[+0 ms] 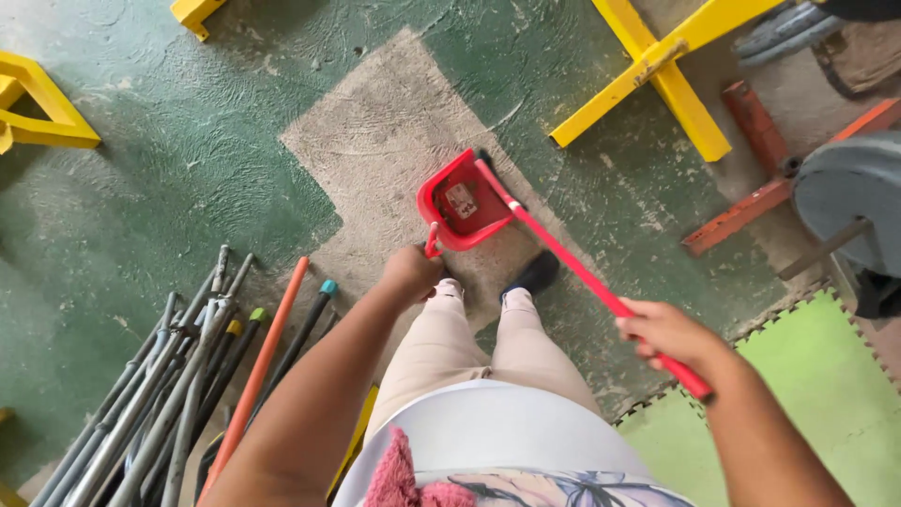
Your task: Sweeping debris into a dustpan across a gym floor.
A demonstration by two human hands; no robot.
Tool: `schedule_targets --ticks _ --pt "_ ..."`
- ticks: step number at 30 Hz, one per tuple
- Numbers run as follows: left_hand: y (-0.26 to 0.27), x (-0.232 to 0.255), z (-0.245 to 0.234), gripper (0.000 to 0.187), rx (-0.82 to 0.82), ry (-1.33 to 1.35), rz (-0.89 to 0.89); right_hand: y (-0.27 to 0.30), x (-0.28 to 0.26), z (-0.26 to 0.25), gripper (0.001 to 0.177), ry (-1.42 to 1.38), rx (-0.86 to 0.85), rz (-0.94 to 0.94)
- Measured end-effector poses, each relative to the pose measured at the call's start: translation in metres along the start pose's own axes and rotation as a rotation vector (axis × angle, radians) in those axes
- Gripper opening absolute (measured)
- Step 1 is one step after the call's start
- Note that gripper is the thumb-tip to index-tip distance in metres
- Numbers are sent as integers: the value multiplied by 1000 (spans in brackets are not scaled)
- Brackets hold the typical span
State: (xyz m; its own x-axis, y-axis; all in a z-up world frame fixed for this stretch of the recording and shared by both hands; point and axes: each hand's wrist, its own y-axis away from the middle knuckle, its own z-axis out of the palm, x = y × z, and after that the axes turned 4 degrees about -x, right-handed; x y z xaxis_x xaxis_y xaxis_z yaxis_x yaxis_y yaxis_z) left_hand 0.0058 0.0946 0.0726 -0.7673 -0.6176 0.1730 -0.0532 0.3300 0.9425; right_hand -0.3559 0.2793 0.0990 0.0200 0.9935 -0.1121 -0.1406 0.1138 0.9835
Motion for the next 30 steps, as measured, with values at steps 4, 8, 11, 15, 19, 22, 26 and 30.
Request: schedule_targets --ticks 4,8,11,15,19,22,26,30 --pt "-28 -33 -36 25 -52 87 92 -10 16 -45 40 -115 101 50" --pt "-24 -30 -70 25 22 211 54 -98 41 -77 16 -253 44 12" --pt "-19 -34 -86 24 24 248 66 -151 29 -26 14 -338 55 -41" --pt "-26 -36 -97 24 58 62 69 -118 -39 129 5 -14 156 -47" --pt "-36 -38 -105 31 52 -74 94 -91 -70 169 11 58 19 -44" --pt "-42 -44 -121 30 59 21 95 -87 -92 143 25 107 -91 -81" --pt "-49 -66 -134 24 43 130 101 -53 -105 85 48 67 46 -104" --pt "-47 -74 -143 26 58 251 88 -41 -113 33 52 2 171 -171"
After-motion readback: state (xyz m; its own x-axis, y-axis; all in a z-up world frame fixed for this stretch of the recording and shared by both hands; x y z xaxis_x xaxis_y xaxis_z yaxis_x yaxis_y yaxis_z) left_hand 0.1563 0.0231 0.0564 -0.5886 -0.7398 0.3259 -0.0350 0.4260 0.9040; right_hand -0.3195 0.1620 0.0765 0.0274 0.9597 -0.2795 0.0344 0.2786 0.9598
